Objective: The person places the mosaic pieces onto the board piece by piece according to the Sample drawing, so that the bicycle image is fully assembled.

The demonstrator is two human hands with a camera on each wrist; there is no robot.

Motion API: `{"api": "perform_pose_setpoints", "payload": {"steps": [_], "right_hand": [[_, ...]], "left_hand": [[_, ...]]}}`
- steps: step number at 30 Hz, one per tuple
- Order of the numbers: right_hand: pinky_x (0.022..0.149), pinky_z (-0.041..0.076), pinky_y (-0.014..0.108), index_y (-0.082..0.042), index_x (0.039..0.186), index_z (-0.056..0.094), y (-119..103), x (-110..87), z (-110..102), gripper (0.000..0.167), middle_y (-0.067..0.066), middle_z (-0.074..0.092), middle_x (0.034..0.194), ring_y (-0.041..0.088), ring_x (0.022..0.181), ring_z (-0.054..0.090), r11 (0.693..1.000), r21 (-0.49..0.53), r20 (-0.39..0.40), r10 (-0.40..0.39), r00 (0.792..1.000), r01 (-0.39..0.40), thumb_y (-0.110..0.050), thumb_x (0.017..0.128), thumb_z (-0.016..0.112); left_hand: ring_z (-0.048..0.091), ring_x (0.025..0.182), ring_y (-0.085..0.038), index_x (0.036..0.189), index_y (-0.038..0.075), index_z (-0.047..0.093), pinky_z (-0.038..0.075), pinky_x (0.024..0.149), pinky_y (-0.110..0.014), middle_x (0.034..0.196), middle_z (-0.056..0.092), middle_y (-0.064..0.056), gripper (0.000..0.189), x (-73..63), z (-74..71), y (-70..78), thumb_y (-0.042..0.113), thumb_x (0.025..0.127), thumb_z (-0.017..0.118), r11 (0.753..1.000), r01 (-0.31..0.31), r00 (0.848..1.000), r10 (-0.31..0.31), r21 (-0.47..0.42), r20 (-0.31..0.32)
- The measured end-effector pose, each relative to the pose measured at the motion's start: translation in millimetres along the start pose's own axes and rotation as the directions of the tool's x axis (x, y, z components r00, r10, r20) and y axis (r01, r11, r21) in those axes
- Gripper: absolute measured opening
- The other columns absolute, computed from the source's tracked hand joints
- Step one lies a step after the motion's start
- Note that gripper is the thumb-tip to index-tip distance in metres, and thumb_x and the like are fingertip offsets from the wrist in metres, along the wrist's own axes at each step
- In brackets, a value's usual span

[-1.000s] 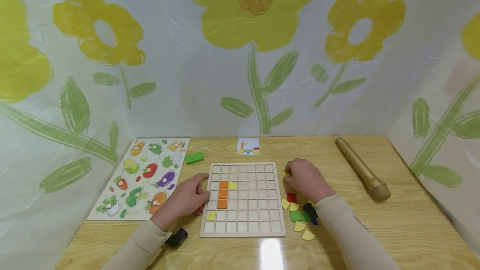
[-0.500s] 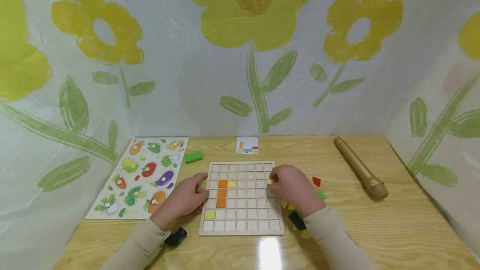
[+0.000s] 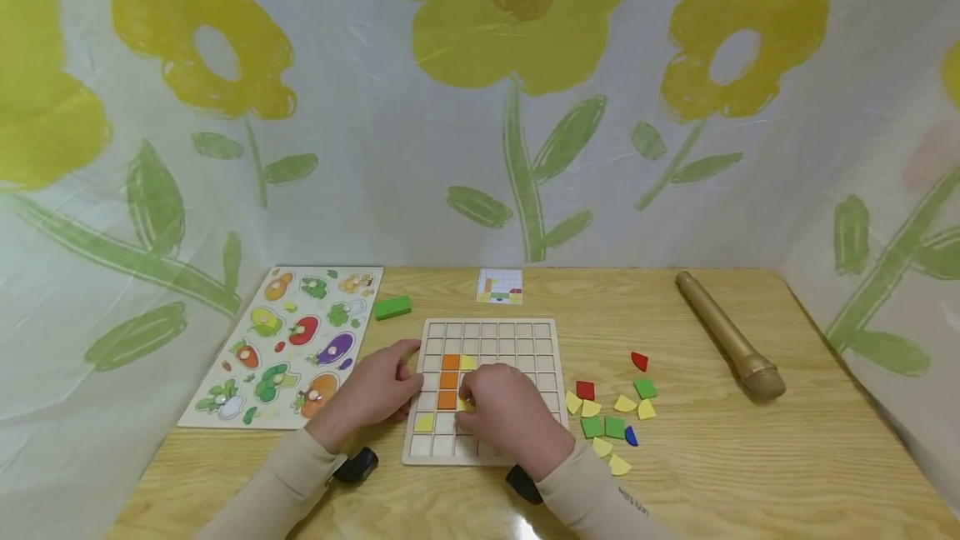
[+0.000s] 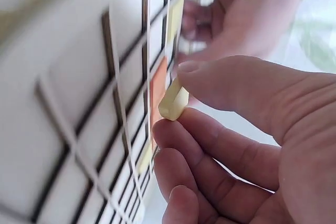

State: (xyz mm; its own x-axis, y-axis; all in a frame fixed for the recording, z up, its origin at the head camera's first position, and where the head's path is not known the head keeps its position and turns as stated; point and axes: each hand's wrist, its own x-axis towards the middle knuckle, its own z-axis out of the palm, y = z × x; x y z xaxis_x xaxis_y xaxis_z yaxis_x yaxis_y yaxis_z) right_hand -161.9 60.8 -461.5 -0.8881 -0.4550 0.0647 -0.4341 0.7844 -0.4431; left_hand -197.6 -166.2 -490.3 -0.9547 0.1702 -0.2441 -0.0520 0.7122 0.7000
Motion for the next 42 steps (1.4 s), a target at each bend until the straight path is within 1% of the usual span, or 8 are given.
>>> {"api": "perform_pose_setpoints", "payload": {"steps": [5,10,13,17,21,28,36,42], "right_hand": [[0.066,0.048,0.023,-0.012,0.088,0.08,-9.8,2.2,12.8,0.014,-0.008,0.065,0.074,0.004,0.068,0.051,0.998,-0.031,0.004,-0.046,0.999,0.046,-0.022,0.085,0.089],[0.065,0.05,0.024,-0.014,0.085,0.079,-13.8,3.1,21.7,0.016,-0.009,0.064,0.072,0.003,0.069,0.053,0.995,-0.063,-0.011,-0.082,0.997,0.081,-0.023,0.083,0.091],[0.065,0.05,0.024,-0.014,0.084,0.079,-15.1,3.0,24.4,0.015,-0.01,0.063,0.071,0.004,0.069,0.054,0.995,-0.062,-0.021,-0.079,0.997,0.078,-0.023,0.083,0.091],[0.063,0.047,0.023,-0.014,0.083,0.079,-17.5,2.8,25.9,0.014,-0.011,0.059,0.069,0.004,0.067,0.051,0.995,-0.069,-0.03,-0.08,0.996,0.078,-0.022,0.083,0.091],[0.063,0.046,0.024,-0.015,0.083,0.078,-19.7,2.1,26.9,0.014,-0.011,0.057,0.07,0.005,0.067,0.05,0.992,-0.094,-0.033,-0.088,0.996,0.084,-0.022,0.083,0.09],[0.062,0.046,0.024,-0.016,0.08,0.078,-20.3,0.3,27.1,0.015,-0.009,0.057,0.071,0.006,0.067,0.051,0.99,-0.12,-0.044,-0.079,0.996,0.073,-0.021,0.081,0.092],[0.063,0.047,0.024,-0.014,0.081,0.078,-19.7,0.9,28.9,0.011,-0.009,0.058,0.071,0.006,0.067,0.051,0.991,-0.106,-0.033,-0.087,0.996,0.083,-0.018,0.081,0.089],[0.065,0.048,0.024,-0.014,0.081,0.078,-19.2,2.6,30.2,0.008,-0.008,0.059,0.071,0.006,0.068,0.052,0.991,-0.09,-0.03,-0.1,0.994,0.097,-0.014,0.082,0.087]], "left_hand": [[0.064,0.05,-0.016,0.162,0.007,0.046,0.045,0.054,-0.031,0.071,0.064,-0.002,0.065,0.8,-0.7,-0.5,0.02,0.101,0.068,1.0,-0.016,1.0,0.016,0.017,-0.005],[0.064,0.048,-0.016,0.161,0.007,0.046,0.044,0.053,-0.03,0.069,0.064,-0.001,0.065,1.1,-0.3,-1.3,0.02,0.101,0.068,0.999,-0.023,1.0,0.023,0.023,-0.002],[0.064,0.049,-0.016,0.161,0.006,0.046,0.044,0.053,-0.03,0.07,0.064,-0.001,0.065,0.7,-0.5,-0.9,0.02,0.102,0.068,0.999,-0.022,1.0,0.022,0.023,0.001],[0.064,0.048,-0.016,0.161,0.005,0.047,0.044,0.054,-0.03,0.07,0.064,-0.002,0.065,0.4,-0.6,-0.7,0.02,0.102,0.068,0.999,-0.024,1.0,0.024,0.026,-0.001],[0.064,0.048,-0.015,0.16,0.005,0.047,0.045,0.054,-0.03,0.069,0.064,-0.001,0.064,1.0,0.3,-1.6,0.02,0.102,0.069,0.999,-0.028,1.0,0.029,0.031,-0.007],[0.064,0.048,-0.015,0.16,0.005,0.048,0.044,0.052,-0.029,0.07,0.063,-0.001,0.064,0.7,0.7,-1.2,0.02,0.101,0.069,0.999,-0.025,1.0,0.025,0.031,-0.009],[0.064,0.05,-0.016,0.161,0.005,0.047,0.044,0.051,-0.028,0.073,0.064,-0.002,0.065,-0.1,1.6,-0.3,0.02,0.101,0.068,0.999,-0.024,1.0,0.024,0.029,-0.007],[0.064,0.05,-0.015,0.161,0.006,0.048,0.045,0.055,-0.03,0.076,0.064,-0.002,0.065,0.9,1.4,-0.8,0.022,0.101,0.069,0.998,-0.023,1.0,0.024,0.053,-0.018]]}}
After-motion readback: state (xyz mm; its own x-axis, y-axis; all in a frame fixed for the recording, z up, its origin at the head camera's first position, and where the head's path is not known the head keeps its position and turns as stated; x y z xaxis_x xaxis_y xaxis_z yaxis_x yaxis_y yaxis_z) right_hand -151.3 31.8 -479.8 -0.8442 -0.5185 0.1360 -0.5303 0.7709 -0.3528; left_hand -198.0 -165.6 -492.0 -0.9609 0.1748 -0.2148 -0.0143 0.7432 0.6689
